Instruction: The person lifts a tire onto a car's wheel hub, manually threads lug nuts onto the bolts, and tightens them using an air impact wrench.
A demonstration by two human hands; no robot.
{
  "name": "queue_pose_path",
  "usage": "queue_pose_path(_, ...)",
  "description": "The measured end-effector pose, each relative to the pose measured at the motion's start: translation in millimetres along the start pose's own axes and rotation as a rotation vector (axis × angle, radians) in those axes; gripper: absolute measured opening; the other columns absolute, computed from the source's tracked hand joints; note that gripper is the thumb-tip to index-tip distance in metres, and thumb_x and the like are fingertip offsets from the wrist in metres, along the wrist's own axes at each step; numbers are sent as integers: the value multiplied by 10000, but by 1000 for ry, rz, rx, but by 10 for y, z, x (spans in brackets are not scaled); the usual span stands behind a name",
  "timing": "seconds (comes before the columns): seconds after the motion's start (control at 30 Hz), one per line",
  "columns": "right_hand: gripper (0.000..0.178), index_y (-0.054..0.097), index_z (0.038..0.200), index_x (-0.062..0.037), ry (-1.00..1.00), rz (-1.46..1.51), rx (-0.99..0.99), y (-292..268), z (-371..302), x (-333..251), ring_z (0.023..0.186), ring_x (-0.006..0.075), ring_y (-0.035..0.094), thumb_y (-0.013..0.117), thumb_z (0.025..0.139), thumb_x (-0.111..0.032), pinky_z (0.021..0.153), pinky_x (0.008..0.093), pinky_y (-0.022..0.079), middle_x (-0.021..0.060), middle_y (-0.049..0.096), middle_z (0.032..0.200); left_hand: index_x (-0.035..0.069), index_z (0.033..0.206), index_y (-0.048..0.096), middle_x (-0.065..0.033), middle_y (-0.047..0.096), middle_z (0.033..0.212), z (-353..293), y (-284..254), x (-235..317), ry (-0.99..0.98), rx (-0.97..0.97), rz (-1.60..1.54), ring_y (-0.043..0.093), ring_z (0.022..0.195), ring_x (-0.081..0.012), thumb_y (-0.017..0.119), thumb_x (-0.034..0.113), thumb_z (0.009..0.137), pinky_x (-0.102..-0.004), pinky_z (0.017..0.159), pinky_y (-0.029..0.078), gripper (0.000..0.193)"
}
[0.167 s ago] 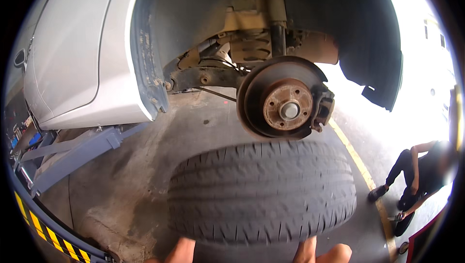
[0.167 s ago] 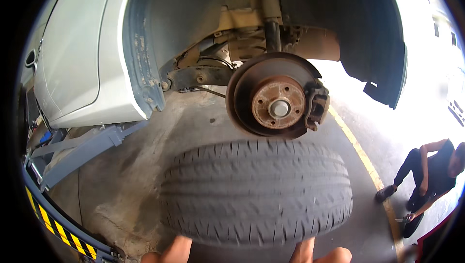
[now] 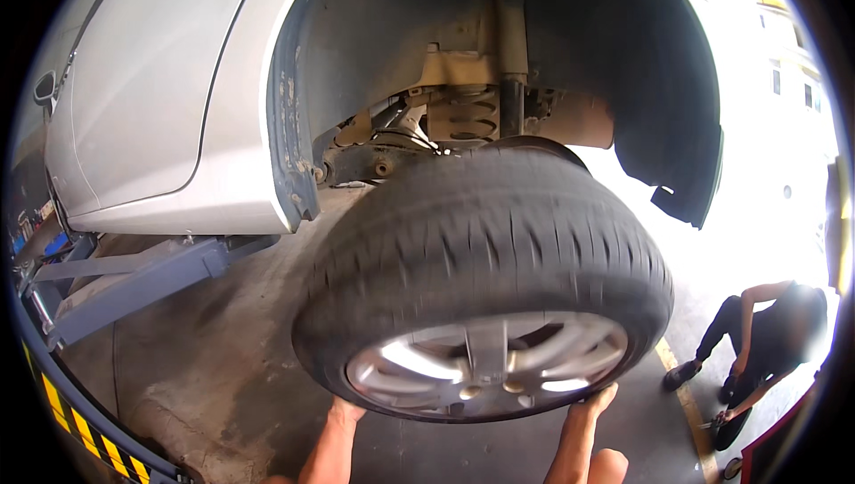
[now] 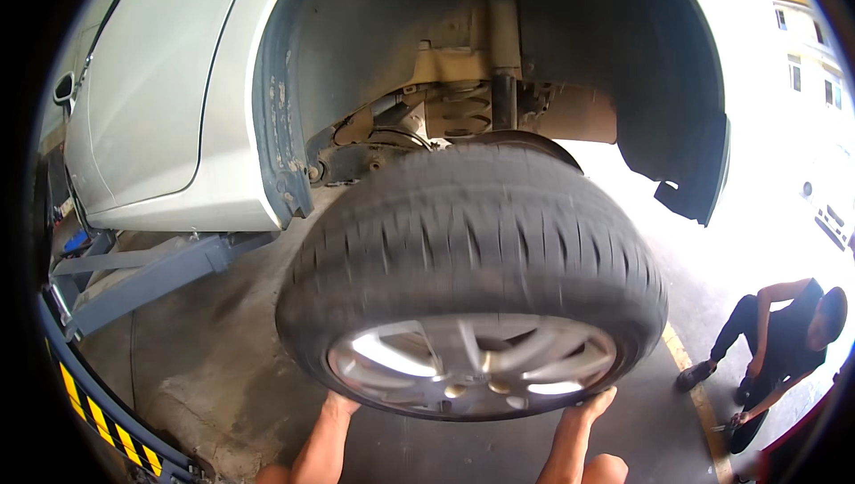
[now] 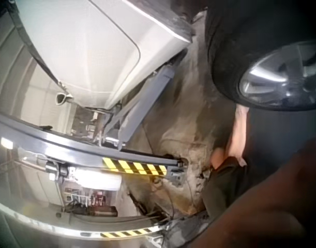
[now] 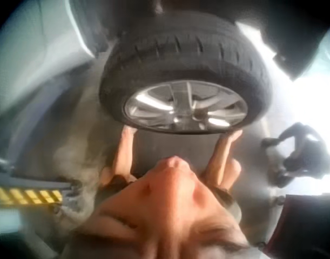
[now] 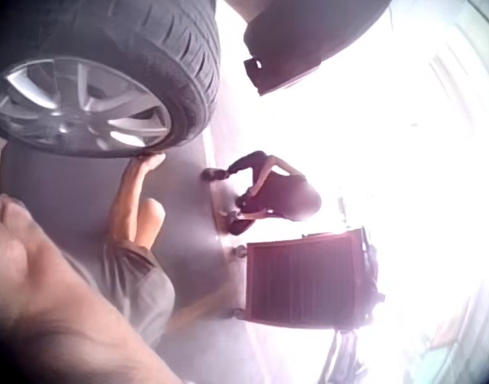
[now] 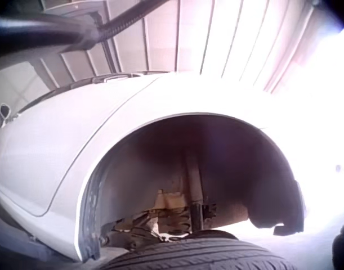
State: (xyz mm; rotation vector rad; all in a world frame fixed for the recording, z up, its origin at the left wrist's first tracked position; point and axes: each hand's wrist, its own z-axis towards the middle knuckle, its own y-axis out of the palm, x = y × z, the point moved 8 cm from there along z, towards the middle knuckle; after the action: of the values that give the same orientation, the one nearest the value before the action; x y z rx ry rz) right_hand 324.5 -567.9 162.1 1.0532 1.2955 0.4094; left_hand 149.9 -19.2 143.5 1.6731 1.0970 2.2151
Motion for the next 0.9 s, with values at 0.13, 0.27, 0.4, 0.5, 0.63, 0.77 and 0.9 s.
queue_pose_path(0.13,563,560,1374,-33,-210,-56,96,523,-330,-907,1164,265,580,482,1044,-482,1024,398,454,112,586,1332,47,1392,525,-102,587,1334,156,828,695,173,65,-164,578,1204,-260,548,368,1010,-444,1041,494,499)
queue_pose_path(0.27,610,625,1243,57,-476,-363,-85,1197,-438,-1569,1042,205,591,505,1046,-508,938,339,466,127,650,1134,60,1408,518,-96,580,1370,356,1455,1182,199,29,-300,569,1239,-267,492,492,1012,-433,1049,488,587)
queue_pose_path(0.4,531,652,1119,17,-655,-337,-252,1854,-23,-1793,818,182,630,547,1033,-497,720,312,520,93,645,970,71,1421,516,-86,571,1394,441,1909,1571,348,-98,-223,559,1260,-254,418,559,1026,-418,1075,464,636)
queue_pose_path(0.5,416,656,1074,26,-402,-301,-213,1974,365,-1648,851,165,606,599,1022,-382,779,320,502,70,644,982,84,1452,496,-67,536,1452,375,1909,1500,328,120,-256,520,1312,-248,350,617,1032,-409,1112,424,694)
queue_pose_path(0.63,433,686,1139,58,-392,-264,-248,1998,444,-1581,869,170,628,661,991,-348,811,315,510,80,679,1022,92,1472,483,-61,514,1485,304,2074,1450,357,123,-216,501,1336,-244,344,598,1037,-392,1120,409,681)
queue_pose_path(0.77,415,687,1096,86,-351,-192,-228,1909,459,-1423,884,175,637,689,978,-312,812,317,515,91,689,981,89,1468,485,-64,516,1482,318,2149,1389,361,205,-184,504,1334,-243,338,577,1043,-385,1121,407,664)
queue_pose_path(0.9,411,689,1079,75,-381,-144,-196,1821,501,-1375,870,167,625,671,991,-327,792,315,508,82,681,969,83,1430,516,-63,551,1419,364,2221,1483,511,175,-197,511,1302,-228,403,596,1037,-367,1096,415,656)
